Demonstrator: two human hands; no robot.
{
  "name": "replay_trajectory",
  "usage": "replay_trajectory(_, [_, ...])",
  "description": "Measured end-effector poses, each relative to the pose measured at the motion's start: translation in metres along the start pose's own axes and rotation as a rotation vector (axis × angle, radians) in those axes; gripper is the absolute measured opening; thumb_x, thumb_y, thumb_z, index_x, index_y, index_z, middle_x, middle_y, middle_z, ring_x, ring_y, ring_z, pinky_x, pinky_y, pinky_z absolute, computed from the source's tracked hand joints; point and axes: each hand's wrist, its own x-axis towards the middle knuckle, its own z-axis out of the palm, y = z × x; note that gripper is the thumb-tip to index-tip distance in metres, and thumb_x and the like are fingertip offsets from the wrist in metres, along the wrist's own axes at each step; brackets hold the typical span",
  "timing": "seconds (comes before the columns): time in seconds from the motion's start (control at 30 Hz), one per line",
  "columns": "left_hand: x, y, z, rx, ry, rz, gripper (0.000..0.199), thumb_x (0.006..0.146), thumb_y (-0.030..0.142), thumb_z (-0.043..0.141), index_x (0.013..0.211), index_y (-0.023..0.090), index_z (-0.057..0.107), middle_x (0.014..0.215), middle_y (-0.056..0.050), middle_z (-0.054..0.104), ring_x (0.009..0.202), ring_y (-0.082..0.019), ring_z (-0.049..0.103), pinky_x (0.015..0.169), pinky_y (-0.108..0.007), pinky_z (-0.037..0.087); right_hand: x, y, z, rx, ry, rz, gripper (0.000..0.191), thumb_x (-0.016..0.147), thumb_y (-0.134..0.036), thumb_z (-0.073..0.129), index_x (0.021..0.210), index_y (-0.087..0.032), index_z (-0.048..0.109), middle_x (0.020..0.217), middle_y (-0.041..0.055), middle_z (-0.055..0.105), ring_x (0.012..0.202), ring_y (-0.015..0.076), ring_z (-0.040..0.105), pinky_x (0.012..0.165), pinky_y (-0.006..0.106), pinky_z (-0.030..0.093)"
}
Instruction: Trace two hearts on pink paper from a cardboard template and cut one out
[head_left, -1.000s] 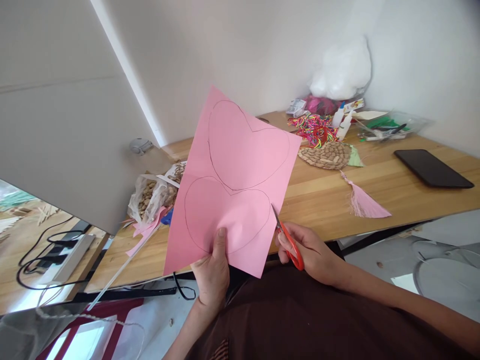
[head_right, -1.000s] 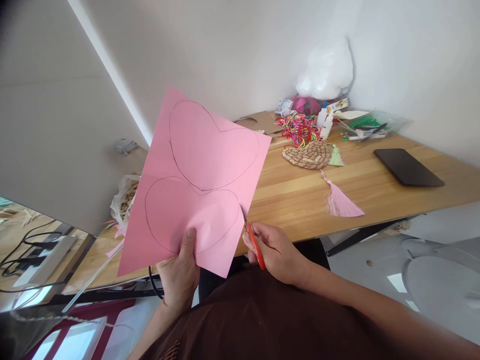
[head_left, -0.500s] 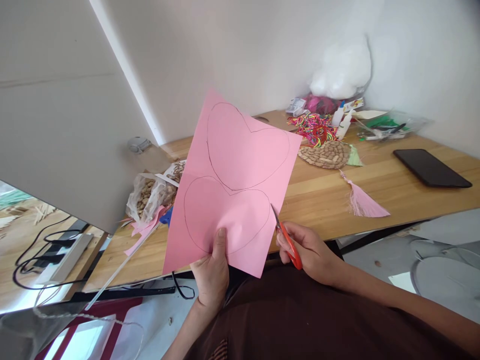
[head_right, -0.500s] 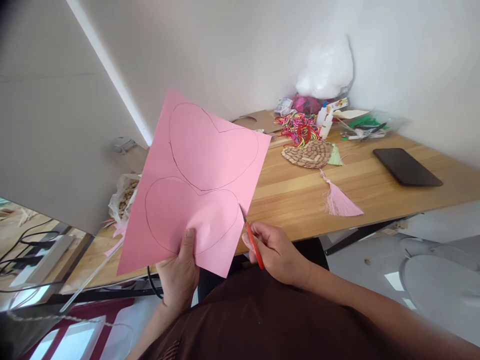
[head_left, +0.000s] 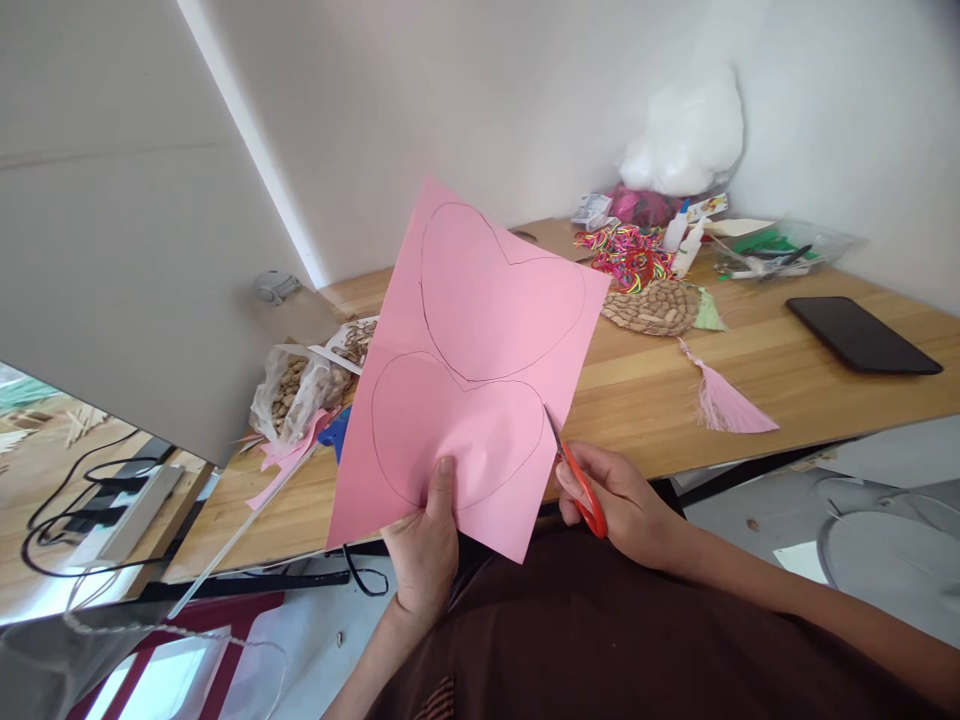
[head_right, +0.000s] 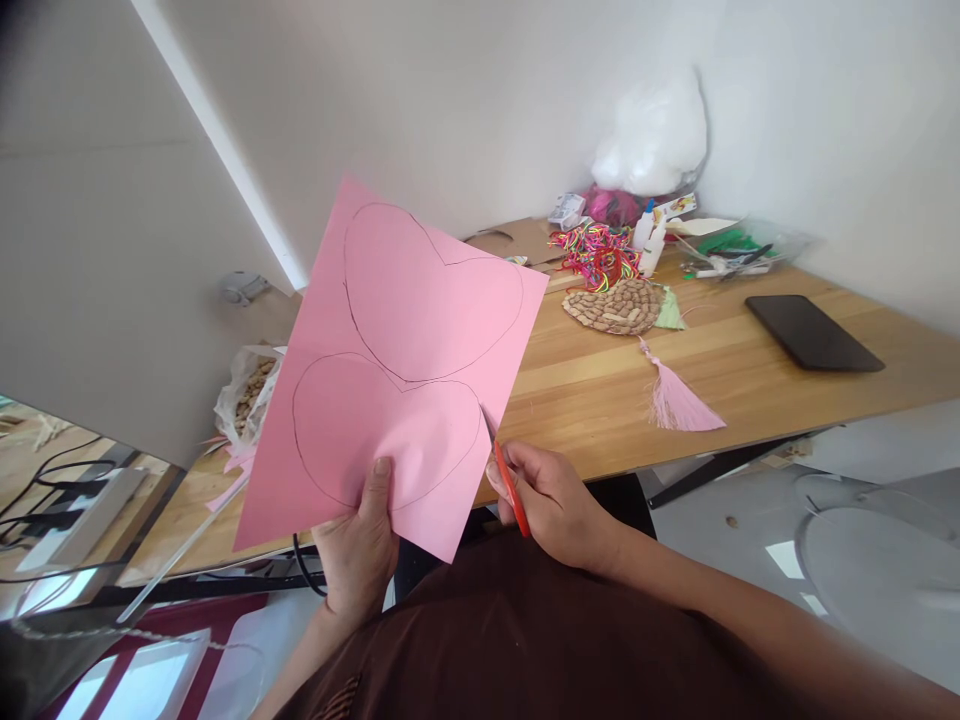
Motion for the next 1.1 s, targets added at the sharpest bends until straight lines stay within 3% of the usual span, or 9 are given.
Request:
replay_trajectory(0.57, [-0.0005, 0.0008, -0.0003, -0.002, 0.000, 0.001, 0.067, 0.089, 0.042, 0.076, 0.149, 0.020, 0.054, 0.154, -0.013, 0.056, 0.146, -0.029, 0.049, 0.127, -0.045, 0.037, -0.0011, 0.0048, -0.0003, 0.014, 0.006, 0.011, 0.036, 0.104, -0.048, 0.052, 0.081, -0.021, 0.051, 0.062, -0.0022, 0.056, 0.057, 0.0109, 0.048, 0.056, 0.027, 0.036])
replay_trajectory(1.1, [-0.0008, 0.0066, -0.0004, 0.062, -0.005, 0.026, 0.063, 0.091, 0.040, 0.074, 0.146, 0.017, 0.056, 0.152, -0.014, 0.058, 0.145, -0.027, 0.051, 0.126, -0.039, 0.037, -0.0018, 0.0002, 0.0014, 0.046, 0.018, 0.023, 0.039, 0.101, -0.053, 0.055, 0.079, -0.021, 0.048, 0.059, -0.0041, 0.051, 0.055, 0.0103, 0.042, 0.056, 0.026, 0.036])
